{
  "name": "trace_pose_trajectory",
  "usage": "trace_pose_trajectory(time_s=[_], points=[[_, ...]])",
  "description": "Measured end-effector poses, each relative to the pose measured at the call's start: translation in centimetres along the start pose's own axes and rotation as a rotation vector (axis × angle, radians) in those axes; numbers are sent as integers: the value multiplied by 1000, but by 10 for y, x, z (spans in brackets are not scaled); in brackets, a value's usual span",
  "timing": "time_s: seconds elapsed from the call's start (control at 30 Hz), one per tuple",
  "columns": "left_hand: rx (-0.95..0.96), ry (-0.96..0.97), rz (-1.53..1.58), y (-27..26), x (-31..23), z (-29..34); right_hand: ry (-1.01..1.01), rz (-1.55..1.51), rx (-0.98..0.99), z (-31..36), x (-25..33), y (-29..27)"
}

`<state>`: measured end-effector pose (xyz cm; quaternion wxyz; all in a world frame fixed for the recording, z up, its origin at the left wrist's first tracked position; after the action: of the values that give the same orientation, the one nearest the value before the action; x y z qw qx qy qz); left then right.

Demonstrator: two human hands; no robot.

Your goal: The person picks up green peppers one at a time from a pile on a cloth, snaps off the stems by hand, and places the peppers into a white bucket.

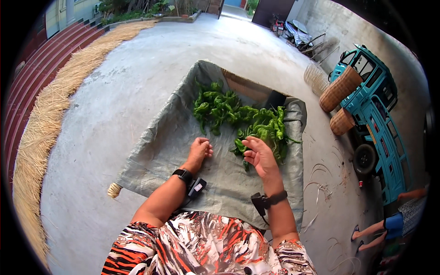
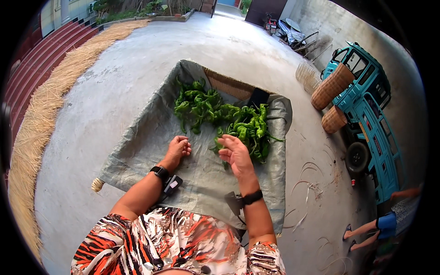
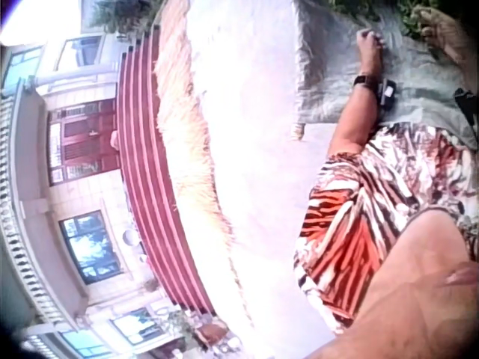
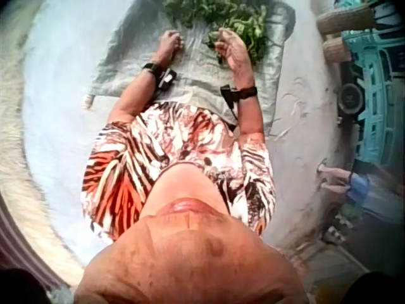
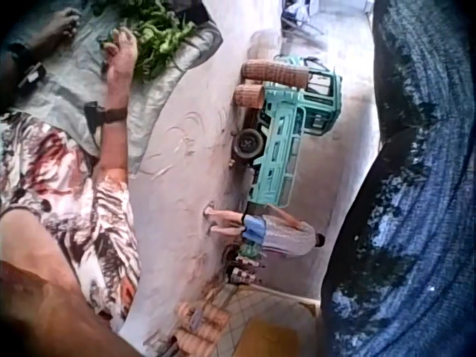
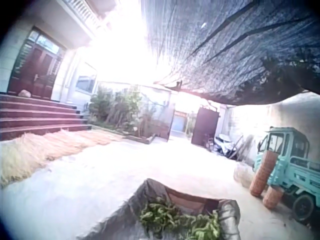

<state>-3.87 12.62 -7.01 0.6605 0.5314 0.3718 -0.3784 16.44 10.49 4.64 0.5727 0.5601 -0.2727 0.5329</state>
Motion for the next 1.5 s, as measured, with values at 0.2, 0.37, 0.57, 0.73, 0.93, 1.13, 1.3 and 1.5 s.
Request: trace_pose_trajectory(time_s=[0.2,0.37,0.57,0.73,0.93,1.13,1.3,1.5], points=[[54,6,-13,12,2,-7,-635,1281,-176,-75,32,31],[43,5,-8,12,3,-2,-441,1318,-503,-113,39,32],[60,-17,20,21,10,0,-508,897,-482,-123,28,-2],[47,-6,26,15,3,1,-362,188,-214,-82,13,12],[293,-112,175,47,-17,17,-39,323,166,-17,-44,44],[403,-21,-2,64,-21,31,70,495,121,-9,-80,22],[577,-147,-69,81,-5,42,-207,260,-136,-19,-36,-9],[580,-324,97,92,3,55,-284,210,-174,-11,-12,-17]])
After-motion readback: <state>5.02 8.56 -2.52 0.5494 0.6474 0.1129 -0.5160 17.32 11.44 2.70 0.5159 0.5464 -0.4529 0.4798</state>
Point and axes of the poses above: each hand's wrist, its own z-axis away from the middle knuckle, its own y-axis out of the palm, x = y × z, the point moved 10 cm from there along -z, towards the middle knuckle, and after that the axes turned 3 degrees about y, right-handed, at the moved point
